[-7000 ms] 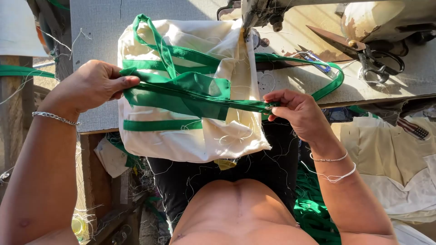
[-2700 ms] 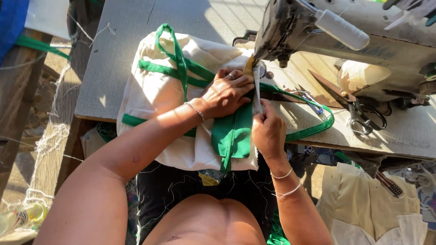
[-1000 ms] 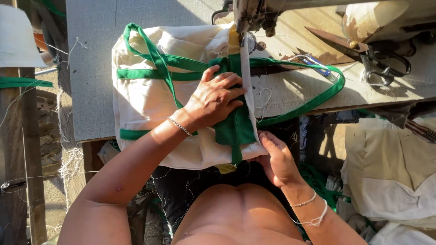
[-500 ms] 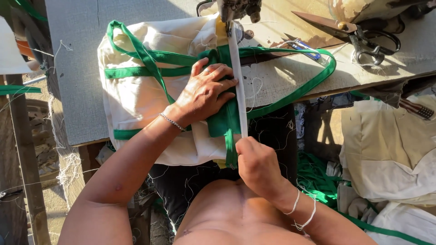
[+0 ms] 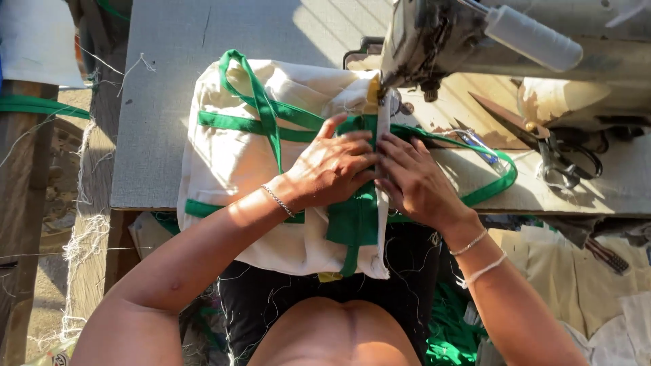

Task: Sewing green fabric straps onto a white canvas tote bag using an industrial sewing machine.

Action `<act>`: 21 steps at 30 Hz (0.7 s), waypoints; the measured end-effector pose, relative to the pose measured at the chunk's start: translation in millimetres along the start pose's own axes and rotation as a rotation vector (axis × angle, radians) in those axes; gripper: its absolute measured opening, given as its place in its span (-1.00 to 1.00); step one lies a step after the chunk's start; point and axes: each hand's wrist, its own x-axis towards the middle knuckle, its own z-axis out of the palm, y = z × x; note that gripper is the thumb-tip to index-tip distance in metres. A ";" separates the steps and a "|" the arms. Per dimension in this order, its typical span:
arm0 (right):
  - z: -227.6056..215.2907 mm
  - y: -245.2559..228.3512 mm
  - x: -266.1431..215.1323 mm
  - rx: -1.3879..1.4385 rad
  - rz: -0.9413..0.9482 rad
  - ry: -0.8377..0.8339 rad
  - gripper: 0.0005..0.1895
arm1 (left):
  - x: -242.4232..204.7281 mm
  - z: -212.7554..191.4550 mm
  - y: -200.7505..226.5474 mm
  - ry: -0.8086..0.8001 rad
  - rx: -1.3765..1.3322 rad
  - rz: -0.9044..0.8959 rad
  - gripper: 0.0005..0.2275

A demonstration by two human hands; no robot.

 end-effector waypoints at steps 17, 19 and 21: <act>-7.0 9.3 -0.3 -0.136 0.065 -0.212 -0.44 | 4.7 -8.7 -20.6 -0.111 0.165 -0.126 -0.54; -5.2 9.8 -2.4 -0.135 0.084 -0.216 -0.44 | 1.5 -3.5 -20.2 -0.136 0.178 -0.120 -0.54; -3.5 11.2 -3.2 -0.144 0.069 -0.208 -0.44 | 0.2 -0.3 -20.1 -0.158 0.194 -0.113 -0.52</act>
